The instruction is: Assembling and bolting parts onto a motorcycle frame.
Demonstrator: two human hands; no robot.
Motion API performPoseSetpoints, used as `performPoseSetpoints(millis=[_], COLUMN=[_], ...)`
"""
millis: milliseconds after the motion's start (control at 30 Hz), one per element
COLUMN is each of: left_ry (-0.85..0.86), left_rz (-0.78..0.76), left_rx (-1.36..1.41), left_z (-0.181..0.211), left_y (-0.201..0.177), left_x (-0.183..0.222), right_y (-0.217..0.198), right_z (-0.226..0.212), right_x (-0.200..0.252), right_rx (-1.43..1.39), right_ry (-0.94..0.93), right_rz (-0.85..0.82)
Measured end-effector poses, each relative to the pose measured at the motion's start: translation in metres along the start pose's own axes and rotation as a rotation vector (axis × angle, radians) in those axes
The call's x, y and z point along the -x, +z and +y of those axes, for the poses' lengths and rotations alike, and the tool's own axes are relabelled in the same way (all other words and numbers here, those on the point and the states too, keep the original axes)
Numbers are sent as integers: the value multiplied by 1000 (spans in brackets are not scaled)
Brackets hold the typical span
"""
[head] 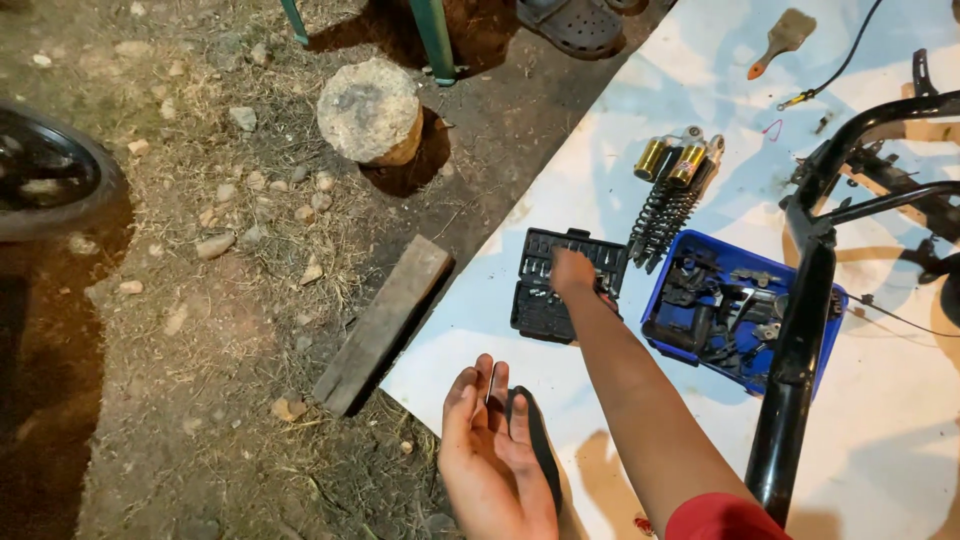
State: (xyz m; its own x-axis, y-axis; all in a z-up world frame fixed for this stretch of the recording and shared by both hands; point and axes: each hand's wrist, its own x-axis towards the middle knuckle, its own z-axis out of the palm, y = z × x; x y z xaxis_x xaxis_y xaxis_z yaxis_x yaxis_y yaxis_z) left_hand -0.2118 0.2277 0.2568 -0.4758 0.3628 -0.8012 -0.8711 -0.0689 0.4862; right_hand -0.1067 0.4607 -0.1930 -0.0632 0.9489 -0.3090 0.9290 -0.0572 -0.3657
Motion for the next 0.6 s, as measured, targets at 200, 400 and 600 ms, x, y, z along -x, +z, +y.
performPoseSetpoints(millis=[200, 400, 600], left_ry=[17, 69, 219], left_rz=[-95, -212, -380], left_rx=[2, 16, -354], left_z=[-2, -13, -14], left_y=[-4, -14, -18], left_x=[4, -3, -2], right_y=[-32, -98, -239], right_z=[-26, -93, -124], right_x=[52, 136, 289], right_rx=[-407, -783, -886], right_ry=[-35, 5, -284], right_rz=[278, 558, 780])
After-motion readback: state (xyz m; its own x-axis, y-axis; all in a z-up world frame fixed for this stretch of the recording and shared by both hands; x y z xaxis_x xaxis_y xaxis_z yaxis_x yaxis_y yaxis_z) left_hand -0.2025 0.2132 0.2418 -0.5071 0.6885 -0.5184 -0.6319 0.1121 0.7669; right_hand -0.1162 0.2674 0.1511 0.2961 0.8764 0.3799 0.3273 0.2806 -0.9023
